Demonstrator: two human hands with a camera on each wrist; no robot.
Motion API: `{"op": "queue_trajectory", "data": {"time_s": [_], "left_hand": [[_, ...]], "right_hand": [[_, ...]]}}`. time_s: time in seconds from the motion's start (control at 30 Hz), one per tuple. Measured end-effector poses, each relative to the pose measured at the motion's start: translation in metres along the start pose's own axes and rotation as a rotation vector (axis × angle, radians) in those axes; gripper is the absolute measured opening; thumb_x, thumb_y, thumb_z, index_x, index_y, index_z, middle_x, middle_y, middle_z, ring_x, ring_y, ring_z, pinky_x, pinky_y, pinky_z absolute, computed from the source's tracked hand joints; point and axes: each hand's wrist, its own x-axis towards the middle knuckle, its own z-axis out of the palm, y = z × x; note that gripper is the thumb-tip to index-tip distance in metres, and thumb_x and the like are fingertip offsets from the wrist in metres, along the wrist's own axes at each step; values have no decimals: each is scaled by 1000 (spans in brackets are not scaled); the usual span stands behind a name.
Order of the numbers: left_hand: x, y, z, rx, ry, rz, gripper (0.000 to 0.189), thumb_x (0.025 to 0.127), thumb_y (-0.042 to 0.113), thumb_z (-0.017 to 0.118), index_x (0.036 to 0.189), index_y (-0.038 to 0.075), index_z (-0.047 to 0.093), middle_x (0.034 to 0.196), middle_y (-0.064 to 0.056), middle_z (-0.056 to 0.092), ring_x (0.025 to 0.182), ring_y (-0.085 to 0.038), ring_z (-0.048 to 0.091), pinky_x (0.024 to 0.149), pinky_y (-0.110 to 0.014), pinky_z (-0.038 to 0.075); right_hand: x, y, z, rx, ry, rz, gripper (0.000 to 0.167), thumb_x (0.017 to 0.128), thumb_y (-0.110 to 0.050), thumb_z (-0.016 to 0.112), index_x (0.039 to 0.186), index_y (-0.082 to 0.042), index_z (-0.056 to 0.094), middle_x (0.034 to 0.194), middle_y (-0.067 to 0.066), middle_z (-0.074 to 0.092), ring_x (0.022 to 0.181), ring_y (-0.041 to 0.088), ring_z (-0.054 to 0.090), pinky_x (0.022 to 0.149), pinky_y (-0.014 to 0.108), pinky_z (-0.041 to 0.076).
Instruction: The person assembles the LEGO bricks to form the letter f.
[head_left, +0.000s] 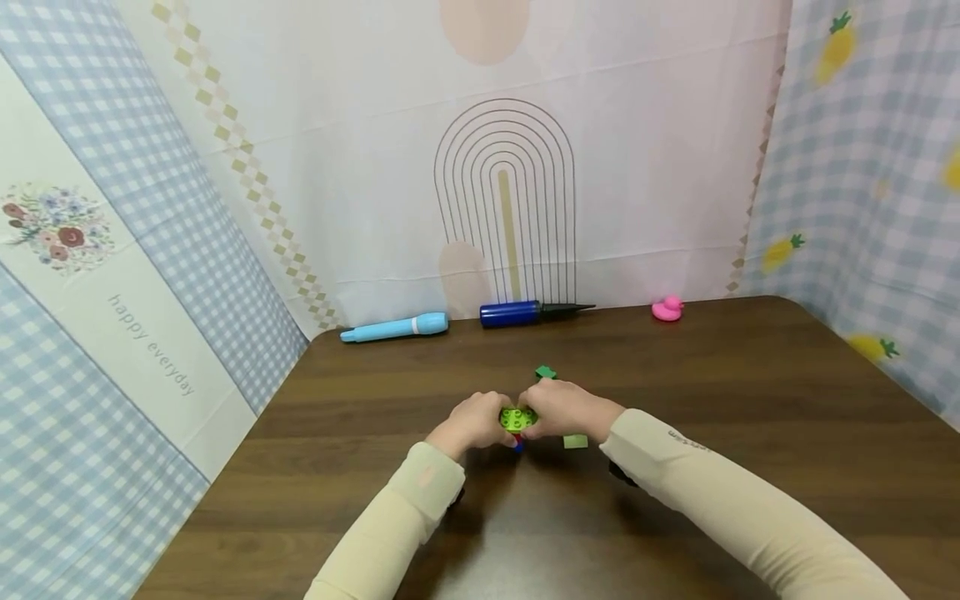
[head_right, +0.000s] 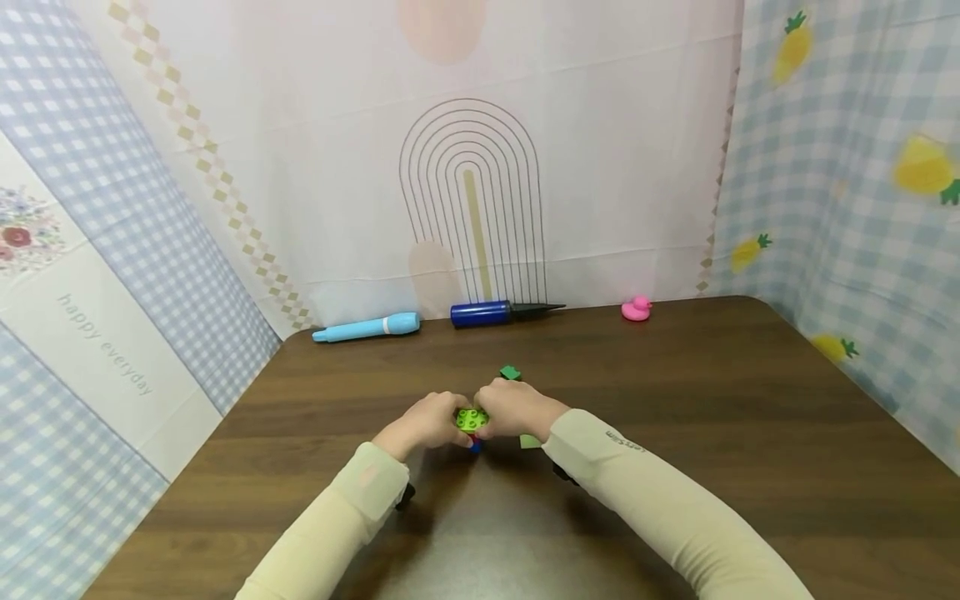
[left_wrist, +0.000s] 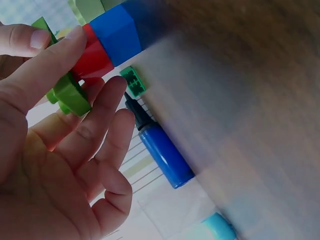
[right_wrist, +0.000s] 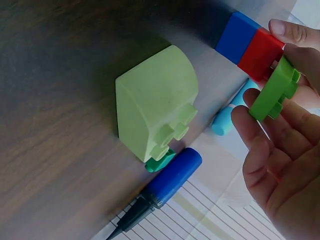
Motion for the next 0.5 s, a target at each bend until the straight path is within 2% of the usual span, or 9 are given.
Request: {"op": "queue_trajectory", "data": {"time_s": [0.17, 0.5], "left_hand": [[3, 1, 1, -19, -14, -15, 30, 64, 26, 78, 85, 13, 60, 69, 5, 52, 58, -12, 48, 53, -25, 40], [7, 5, 1, -9, -28, -21, 34, 65, 29, 77, 90, 13, 61, 70, 7, 53, 59, -11, 48, 53, -26, 39]], "right_hand": [[2, 2, 1, -6, 2, 0, 17, 74, -27, 69, 80, -12, 62, 65, -8, 50, 55, 8, 44, 53, 23, 39], [5, 7, -2, 52, -63, -7, 13, 75, -23, 69, 81, -12, 65, 66, -9, 54, 56, 5, 47, 53, 21, 41]]}}
